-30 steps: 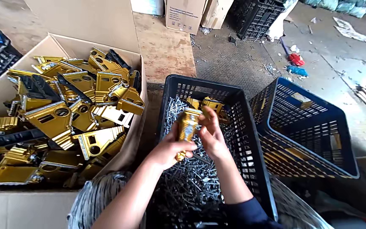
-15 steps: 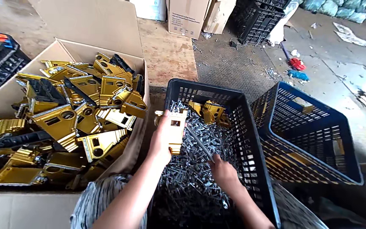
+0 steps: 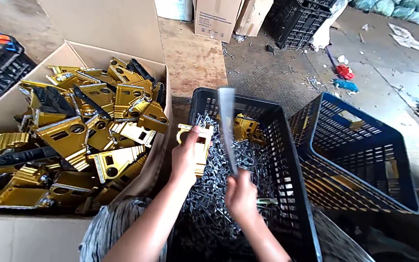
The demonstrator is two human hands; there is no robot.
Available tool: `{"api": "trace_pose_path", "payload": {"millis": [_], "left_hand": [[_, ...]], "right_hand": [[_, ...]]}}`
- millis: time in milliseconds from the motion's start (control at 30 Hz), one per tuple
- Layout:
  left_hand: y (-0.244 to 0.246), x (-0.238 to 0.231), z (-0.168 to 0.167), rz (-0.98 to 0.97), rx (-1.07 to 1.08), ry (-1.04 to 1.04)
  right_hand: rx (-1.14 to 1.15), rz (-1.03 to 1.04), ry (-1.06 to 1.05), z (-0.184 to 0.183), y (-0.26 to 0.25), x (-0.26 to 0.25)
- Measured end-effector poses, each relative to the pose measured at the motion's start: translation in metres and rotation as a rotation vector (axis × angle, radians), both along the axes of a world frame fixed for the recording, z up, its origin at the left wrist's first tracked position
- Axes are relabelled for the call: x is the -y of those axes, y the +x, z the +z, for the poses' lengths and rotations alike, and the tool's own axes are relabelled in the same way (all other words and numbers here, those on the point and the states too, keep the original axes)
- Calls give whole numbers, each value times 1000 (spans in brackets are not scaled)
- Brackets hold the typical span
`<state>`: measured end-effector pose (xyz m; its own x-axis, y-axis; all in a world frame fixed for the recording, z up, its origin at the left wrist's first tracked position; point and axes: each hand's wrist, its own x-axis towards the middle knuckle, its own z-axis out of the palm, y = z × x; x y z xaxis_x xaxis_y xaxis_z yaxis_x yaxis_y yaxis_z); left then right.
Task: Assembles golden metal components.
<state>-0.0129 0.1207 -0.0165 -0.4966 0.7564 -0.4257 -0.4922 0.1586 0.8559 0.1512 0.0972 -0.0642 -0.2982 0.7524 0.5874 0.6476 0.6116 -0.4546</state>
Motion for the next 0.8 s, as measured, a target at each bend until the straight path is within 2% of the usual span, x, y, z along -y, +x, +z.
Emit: {"api": "trace_pose_path", "payload": {"millis": [67,167,233,300,333,400,467,600,700,800], "left_hand": [[-2,-4,-7,1,45,-21],[-14,-12,-14,30,170,-56],[-29,-16,-12,93,225,-42],[-54,-23,7,149,201,123],[-71,-25,18,150,158,242],[-108,-30,38,183,134,339],[-129,-26,32,152,133,258],[-121,-26,17,23,110,183],[-110,-32,15,-28,105,173],[-103,-32,8,-144,-34,172]], "right_hand": [[70,-9,-225,-13,-1,-3],[45,-25,-613,-17,11,-4],[255,-55,-957,-19,24,-9],[564,-35,-1222,-30,35,-24],[690,6,-1281,-38,43,-29],[867,90,-1297,-47,54,-46],[913,105,-1259,-43,58,-73],[700,-120,-1058,-29,47,-164],[467,-389,-836,-49,36,-230],[387,-363,-803,-75,20,-262]]}}
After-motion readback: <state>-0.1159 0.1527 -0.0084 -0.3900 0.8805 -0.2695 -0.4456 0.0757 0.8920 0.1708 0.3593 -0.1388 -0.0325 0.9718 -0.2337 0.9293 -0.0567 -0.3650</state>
